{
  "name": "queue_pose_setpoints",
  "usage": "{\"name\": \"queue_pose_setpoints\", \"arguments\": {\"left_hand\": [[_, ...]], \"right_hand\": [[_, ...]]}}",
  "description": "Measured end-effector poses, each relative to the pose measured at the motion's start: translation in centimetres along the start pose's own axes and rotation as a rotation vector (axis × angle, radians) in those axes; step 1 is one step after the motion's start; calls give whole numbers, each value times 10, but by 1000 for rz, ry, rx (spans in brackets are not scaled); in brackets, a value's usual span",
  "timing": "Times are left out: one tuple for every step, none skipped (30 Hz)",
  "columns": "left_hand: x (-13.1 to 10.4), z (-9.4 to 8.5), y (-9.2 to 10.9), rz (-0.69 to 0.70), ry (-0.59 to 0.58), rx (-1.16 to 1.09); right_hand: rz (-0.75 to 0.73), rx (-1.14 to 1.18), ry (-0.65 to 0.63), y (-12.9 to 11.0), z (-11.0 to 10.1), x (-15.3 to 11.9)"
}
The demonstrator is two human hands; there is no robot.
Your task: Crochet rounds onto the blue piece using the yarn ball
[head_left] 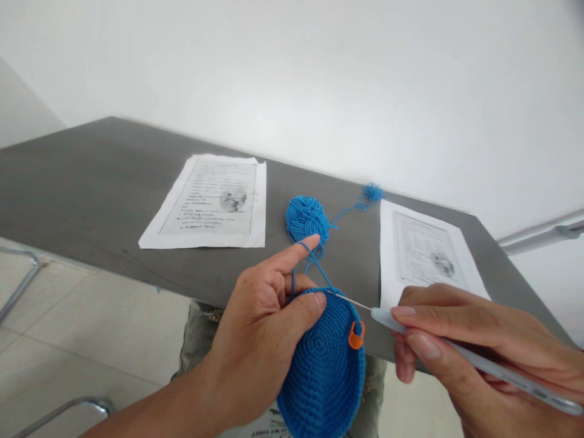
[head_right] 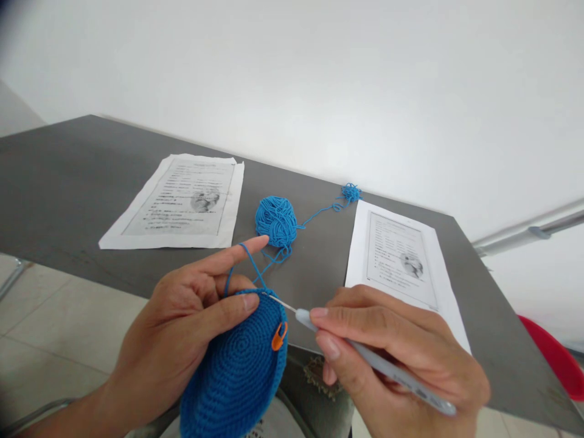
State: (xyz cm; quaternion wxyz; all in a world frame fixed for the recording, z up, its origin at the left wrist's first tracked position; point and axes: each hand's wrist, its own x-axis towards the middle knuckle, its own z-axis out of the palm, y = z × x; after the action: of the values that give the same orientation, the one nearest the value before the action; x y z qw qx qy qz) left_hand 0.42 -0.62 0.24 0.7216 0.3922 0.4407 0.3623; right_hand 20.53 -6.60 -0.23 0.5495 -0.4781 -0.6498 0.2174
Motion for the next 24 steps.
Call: {"name": "queue_pose_setpoints", "arguments": {"left_hand": [[0,0,-1,10,3,-2],[-1,1,-2,21,4,-3],[-1,1,-2,36,6,0],[-2,1,-3,52,8,13],[-2,1,-4,73,11,37],[-3,0,-4,93,16,69],[-4,0,-4,110,21,103],[-4,0,-4,124,26,133],[-5,0,-4,137,26,160],[-6,1,-3,147,24,182],[-7,2,-2,156,24,201],[-8,4,-1,169,29,219],[-9,5,-1,184,43,240],[-10,7,-1,206,71,262],[-10,9,-1,227,95,277],[-10,10,-1,246,109,285],[-10,11,-1,248,90,269],[-9,11,-2,243,67,238],[-7,11,-3,224,42,191],[-6,11,-3,202,22,138],[-4,10,-4,181,14,87],[-2,9,-5,164,17,43],[-1,8,-5,151,21,5],[0,6,-6,141,18,-22]], "right_hand": [[26,-23,68,-3,2,-1],[37,-56,113,-5,4,-2],[38,-101,126,-6,4,-2],[15,-150,91,-7,2,-1],[-20,-199,38,-7,-1,-1],[-64,-242,-30,-7,-4,0],[-110,-273,-87,-6,-7,1],[-122,-283,-87,-5,-9,1],[-137,-290,-80,-5,-10,1],[-141,-297,-63,-5,-11,1],[-148,-312,-72,-5,-11,1],[-166,-335,-91,-5,-10,1],[-199,-355,-130,-5,-8,2],[-239,-366,-170,-5,-6,3],[-270,-370,-178,-4,-3,5],[-309,-343,-204,-3,1,6],[-291,-320,-156,-1,5,7],[-246,-285,-72,1,9,7],[-215,-223,-33,3,12,6],[-175,-151,-2,6,16,5],[-146,-66,3,9,19,4],[-124,20,-10,11,21,3],[-101,101,-23,14,23,2],[-75,170,-26,16,25,1]]}}
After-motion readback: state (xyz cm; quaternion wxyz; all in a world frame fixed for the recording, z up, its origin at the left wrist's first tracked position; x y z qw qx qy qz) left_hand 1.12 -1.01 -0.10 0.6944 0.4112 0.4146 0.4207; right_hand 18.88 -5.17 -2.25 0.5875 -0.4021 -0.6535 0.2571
